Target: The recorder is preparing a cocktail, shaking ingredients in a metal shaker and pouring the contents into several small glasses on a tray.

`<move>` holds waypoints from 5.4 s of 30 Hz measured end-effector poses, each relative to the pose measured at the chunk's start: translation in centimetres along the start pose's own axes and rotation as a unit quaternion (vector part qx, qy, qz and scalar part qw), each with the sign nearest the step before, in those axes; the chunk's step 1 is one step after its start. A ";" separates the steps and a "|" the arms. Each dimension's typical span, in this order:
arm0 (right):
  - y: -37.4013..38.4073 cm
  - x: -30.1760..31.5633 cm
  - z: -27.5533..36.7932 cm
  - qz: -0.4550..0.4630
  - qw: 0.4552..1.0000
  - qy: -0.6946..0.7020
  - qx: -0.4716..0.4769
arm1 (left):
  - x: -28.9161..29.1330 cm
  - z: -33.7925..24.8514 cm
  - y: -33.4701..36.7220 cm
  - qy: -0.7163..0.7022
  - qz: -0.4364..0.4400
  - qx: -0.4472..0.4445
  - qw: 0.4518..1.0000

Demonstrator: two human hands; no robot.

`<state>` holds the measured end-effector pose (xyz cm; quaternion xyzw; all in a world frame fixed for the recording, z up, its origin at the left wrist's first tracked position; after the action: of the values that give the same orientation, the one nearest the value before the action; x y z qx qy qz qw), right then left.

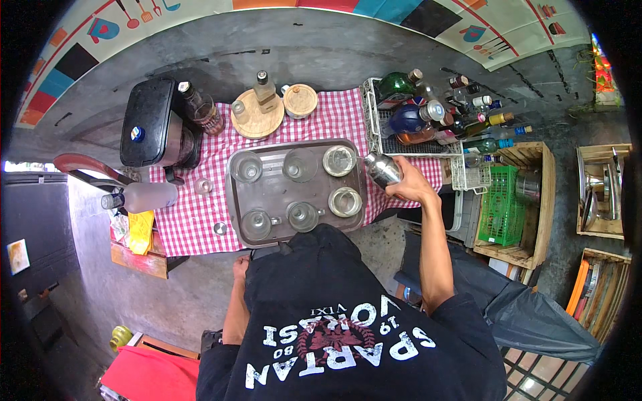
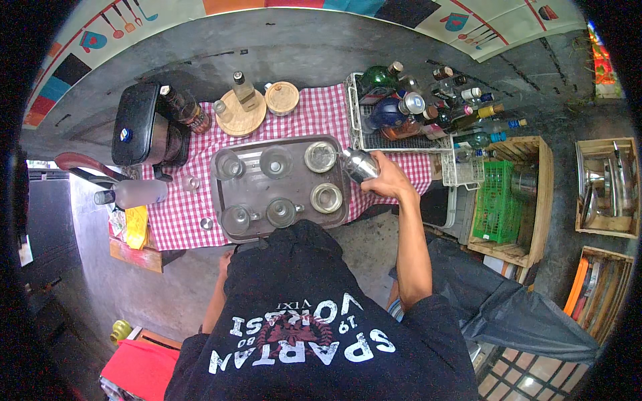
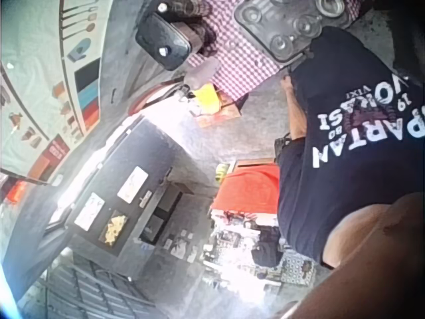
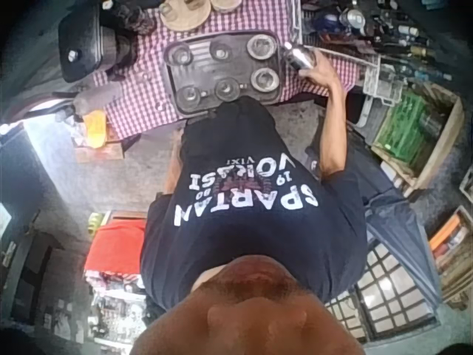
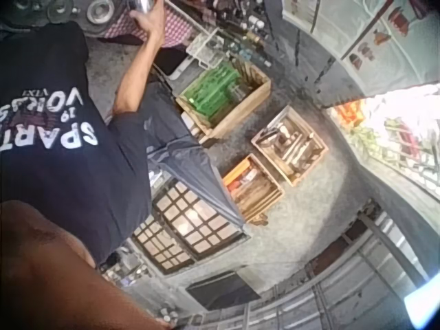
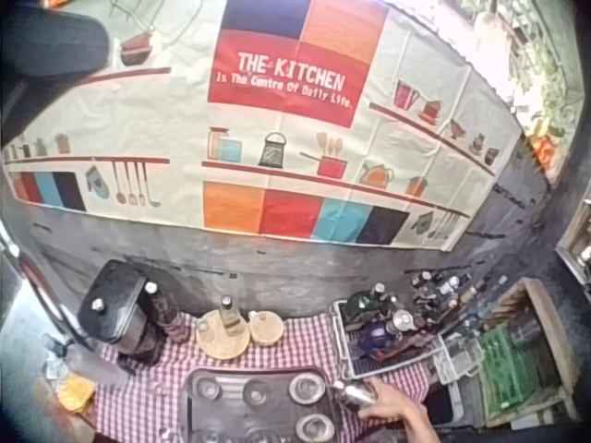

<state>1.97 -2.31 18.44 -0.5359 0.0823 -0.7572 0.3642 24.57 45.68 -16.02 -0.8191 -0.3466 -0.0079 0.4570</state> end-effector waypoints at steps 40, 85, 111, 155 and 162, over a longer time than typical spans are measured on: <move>-0.3 0.9 0.8 0.019 1.000 -0.008 -0.009 | -0.3 2.2 1.0 -0.053 0.006 0.009 0.999; -0.4 1.7 0.8 0.024 0.999 -0.044 -0.018 | 0.3 0.5 0.4 0.016 -0.005 0.023 1.000; -0.6 2.4 1.8 0.043 0.999 -0.011 -0.015 | 0.2 4.1 2.4 -0.040 0.012 0.011 0.999; -0.9 3.1 2.0 0.024 0.998 -0.055 -0.007 | 0.0 0.5 0.4 -0.030 0.011 0.005 0.999; -1.0 3.2 2.2 0.035 0.998 -0.056 -0.015 | 0.0 1.4 1.0 -0.035 0.035 -0.008 0.999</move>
<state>2.94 -3.05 22.25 -0.5794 0.0915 -0.7119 0.3863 24.71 46.42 -17.54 -0.8343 -0.3337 0.0337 0.4376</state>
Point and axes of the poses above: each hand's wrist, its own y-axis towards the middle knuckle, its own x-axis out of the back of the hand, z = x × y, the point moved 2 cm from there along y, towards the middle knuckle, and after that the axes turned 5 degrees about -y, right-handed, at the moved point
